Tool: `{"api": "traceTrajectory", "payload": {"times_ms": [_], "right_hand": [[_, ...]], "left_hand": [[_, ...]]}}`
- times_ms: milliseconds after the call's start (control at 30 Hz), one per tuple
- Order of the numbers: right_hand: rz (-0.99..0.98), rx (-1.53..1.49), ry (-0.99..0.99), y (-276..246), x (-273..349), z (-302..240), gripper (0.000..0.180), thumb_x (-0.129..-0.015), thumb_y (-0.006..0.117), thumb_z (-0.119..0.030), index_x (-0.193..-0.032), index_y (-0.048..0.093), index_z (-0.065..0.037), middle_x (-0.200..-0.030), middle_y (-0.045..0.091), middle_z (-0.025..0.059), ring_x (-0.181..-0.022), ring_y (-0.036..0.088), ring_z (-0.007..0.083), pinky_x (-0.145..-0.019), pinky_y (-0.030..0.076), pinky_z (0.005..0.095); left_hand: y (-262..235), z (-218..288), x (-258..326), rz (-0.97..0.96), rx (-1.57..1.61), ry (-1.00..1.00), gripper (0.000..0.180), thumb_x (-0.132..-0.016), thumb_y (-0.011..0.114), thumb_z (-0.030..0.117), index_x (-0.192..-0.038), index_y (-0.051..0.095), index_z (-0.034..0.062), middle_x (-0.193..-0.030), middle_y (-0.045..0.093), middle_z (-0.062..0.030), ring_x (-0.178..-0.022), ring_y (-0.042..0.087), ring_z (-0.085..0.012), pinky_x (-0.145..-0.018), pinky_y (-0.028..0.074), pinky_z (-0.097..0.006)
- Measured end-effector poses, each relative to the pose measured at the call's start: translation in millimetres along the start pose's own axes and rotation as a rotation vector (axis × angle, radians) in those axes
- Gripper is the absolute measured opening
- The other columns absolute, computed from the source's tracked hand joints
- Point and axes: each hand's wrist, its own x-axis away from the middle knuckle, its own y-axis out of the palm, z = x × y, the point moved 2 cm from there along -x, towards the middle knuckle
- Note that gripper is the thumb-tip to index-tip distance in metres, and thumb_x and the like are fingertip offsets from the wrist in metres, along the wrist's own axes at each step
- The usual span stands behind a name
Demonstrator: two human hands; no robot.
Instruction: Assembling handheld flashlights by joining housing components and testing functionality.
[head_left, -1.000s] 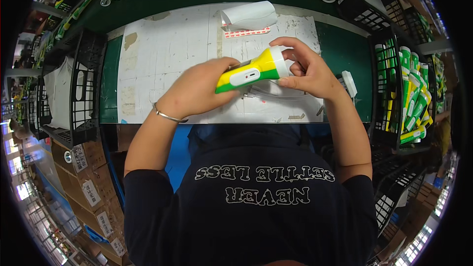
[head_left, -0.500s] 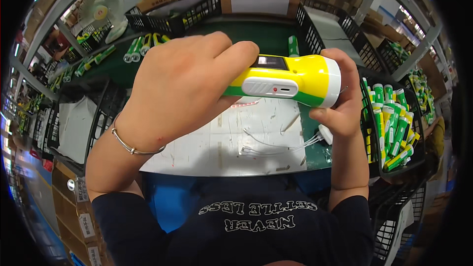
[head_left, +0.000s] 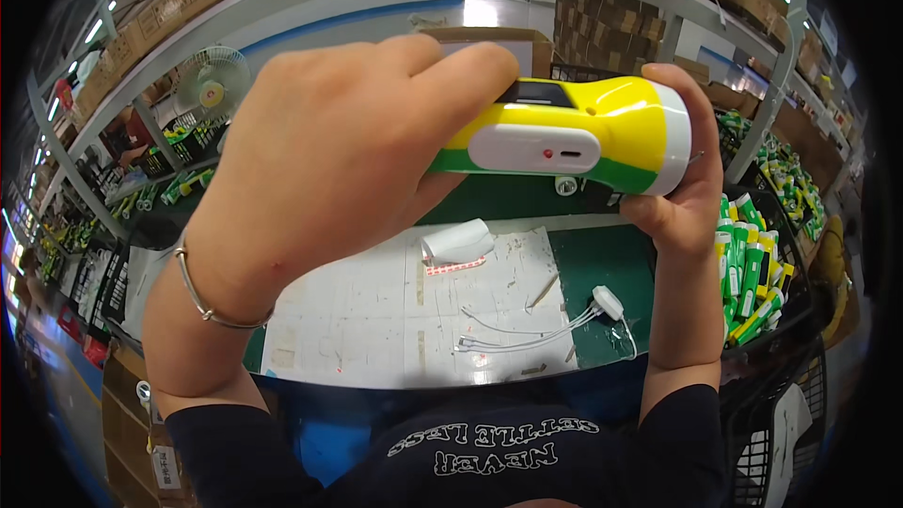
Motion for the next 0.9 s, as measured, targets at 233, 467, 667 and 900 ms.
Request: {"api": "traceTrajectory", "payload": {"times_ms": [233, 467, 667, 900], "right_hand": [[-0.007, -0.051, -0.207, 0.0, -27.3, -26.2, 0.086, -0.067, 0.078, -0.004, -0.136, 0.025, 0.001, -0.110, 0.057, 0.0126, -0.095, 0.055, 0.0127, -0.075, 0.043, 0.0195], [-0.033, -0.025, -0.068, 0.6, -19.3, -20.2, 0.083, -0.067, 0.078, -0.008, -0.134, 0.030, -0.001, -0.107, 0.059, 0.0094, -0.070, 0.049, 0.0013, -0.057, 0.035, 0.0120], [-0.091, 0.134, 0.173, 34.5, -3.3, 19.2, 0.075, -0.066, 0.067, -0.022, -0.131, 0.036, -0.002, -0.103, 0.062, 0.0093, -0.047, 0.026, -0.0021, -0.043, 0.021, 0.0138], [-0.020, 0.129, 0.384, -12.8, 40.5, 110.5, 0.053, -0.089, 0.054, -0.025, -0.133, 0.036, -0.003, -0.105, 0.058, 0.0090, -0.047, 0.026, -0.0017, -0.043, 0.020, 0.0140]], "left_hand": [[-27.4, -6.0, -20.6, 0.260, -0.085, 0.142, 0.058, -0.059, 0.073, 0.006, -0.114, 0.056, 0.0143, -0.093, 0.063, -0.0050, -0.080, 0.062, -0.0254, -0.065, 0.050, -0.032], [-23.4, -0.1, -2.4, 0.109, -0.021, 0.046, 0.055, -0.062, 0.071, 0.009, -0.114, 0.055, 0.0131, -0.092, 0.063, -0.0062, -0.078, 0.062, -0.0265, -0.062, 0.049, -0.033], [20.8, -44.2, 109.1, 0.204, 0.347, -0.427, 0.052, -0.072, 0.071, 0.021, -0.119, 0.048, 0.0157, -0.102, 0.061, -0.0090, -0.089, 0.060, -0.0290, -0.071, 0.050, -0.035], [-8.5, -77.6, 381.5, 0.883, 0.217, -1.365, 0.069, -0.081, 0.062, 0.009, -0.133, 0.018, -0.0017, -0.110, 0.048, -0.0107, -0.097, 0.050, -0.0180, -0.085, 0.041, -0.028]]}}
